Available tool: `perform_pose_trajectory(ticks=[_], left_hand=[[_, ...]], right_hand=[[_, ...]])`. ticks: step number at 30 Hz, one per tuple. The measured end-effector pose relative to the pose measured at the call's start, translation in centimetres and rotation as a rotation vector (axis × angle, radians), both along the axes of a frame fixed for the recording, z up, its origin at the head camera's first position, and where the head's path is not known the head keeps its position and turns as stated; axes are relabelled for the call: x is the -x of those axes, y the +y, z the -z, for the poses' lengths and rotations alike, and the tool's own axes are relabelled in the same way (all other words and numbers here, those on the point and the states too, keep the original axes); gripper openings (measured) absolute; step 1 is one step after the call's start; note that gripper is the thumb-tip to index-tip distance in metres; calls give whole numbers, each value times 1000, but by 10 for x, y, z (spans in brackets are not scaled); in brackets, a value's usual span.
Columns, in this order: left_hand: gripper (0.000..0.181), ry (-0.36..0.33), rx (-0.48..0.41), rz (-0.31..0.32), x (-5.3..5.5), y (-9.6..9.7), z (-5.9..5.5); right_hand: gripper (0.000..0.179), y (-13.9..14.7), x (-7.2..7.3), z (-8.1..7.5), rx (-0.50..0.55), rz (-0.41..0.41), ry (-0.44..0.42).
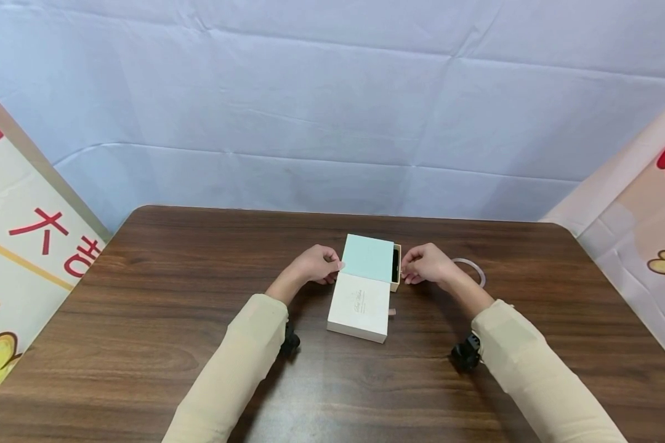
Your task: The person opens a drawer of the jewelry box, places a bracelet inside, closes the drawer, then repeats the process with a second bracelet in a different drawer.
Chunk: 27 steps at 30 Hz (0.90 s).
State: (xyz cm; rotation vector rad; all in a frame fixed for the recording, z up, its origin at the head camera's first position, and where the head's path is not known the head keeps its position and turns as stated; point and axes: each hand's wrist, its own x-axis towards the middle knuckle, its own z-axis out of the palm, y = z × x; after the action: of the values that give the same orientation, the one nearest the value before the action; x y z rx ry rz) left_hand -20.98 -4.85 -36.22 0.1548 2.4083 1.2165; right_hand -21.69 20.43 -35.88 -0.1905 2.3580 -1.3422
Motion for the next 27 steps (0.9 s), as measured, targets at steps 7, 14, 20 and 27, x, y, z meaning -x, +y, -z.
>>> perform_pose_trajectory(ticks=[7,14,20,27], left_hand=[[18,1,3,-7,0,1,0],[18,4,-1,0,-1,0,0],[18,-2,-8,6,-2,-1,-2],[18,-8,-7,6,-2,-1,-2]], right_hand=[[11,1,-1,-1,-15,6,-8],[11,3,-1,0,-20,7,-2],[11,5,-1,-1,-18,19,-12],[11,9,-1,1,-36,35,-19]])
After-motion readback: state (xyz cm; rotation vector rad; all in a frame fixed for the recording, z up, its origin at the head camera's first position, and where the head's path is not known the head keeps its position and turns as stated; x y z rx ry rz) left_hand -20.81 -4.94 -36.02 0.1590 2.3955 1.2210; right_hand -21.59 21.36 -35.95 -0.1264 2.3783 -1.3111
